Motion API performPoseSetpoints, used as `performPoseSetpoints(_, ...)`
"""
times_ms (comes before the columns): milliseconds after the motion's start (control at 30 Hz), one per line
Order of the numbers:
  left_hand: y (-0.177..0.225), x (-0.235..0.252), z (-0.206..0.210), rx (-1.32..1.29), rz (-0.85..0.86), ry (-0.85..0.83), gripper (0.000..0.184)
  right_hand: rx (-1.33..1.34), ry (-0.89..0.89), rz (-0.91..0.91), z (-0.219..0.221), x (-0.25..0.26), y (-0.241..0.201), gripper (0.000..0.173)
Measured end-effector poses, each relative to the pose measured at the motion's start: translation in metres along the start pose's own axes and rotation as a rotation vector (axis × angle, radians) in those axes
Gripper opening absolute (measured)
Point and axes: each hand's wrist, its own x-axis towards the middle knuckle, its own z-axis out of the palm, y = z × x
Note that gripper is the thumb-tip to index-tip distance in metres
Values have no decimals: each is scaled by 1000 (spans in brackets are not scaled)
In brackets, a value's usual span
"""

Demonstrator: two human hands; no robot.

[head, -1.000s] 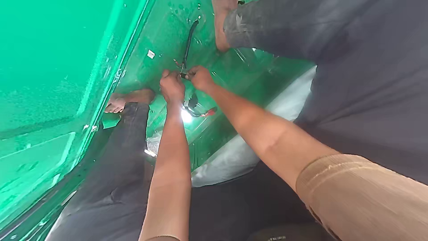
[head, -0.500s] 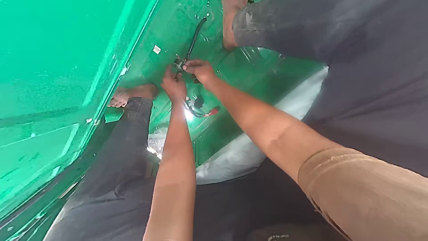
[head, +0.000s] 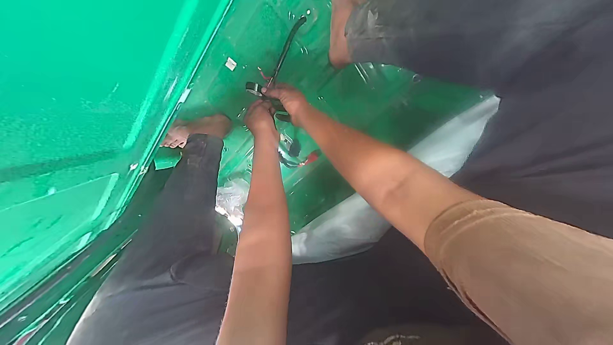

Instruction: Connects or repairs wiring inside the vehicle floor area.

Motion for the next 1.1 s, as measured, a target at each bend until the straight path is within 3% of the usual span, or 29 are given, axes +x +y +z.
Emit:
performPoseSetpoints(200,2,2,-2,-108,-220,-74,12,-98,-139,-10,-6,7,-3,31)
performPoseSetpoints(433,5,-3,4,-196,-206,-46,15,63,-132,-165,-6,12,8,23)
performPoseSetpoints(633,-11,4,-1,66,201,-101,27,-143,-33,-328,0,19,9,23)
performPoseSetpoints(767,-4,0,-11,75,254,-135,23,-370,-49,-212,-14,5,7,50)
performPoseSetpoints(833,4,0,-16,67,218,-145,22,-363,-82,-220,-25,-9,14,42)
performPoseSetpoints(967,4,7,-20,131,281,-170,19,-517,-119,-421,-33,-3,35,28)
performPoseSetpoints(1100,3,14,-25,394,416,-173,38,-698,-86,-546,-25,-2,26,29)
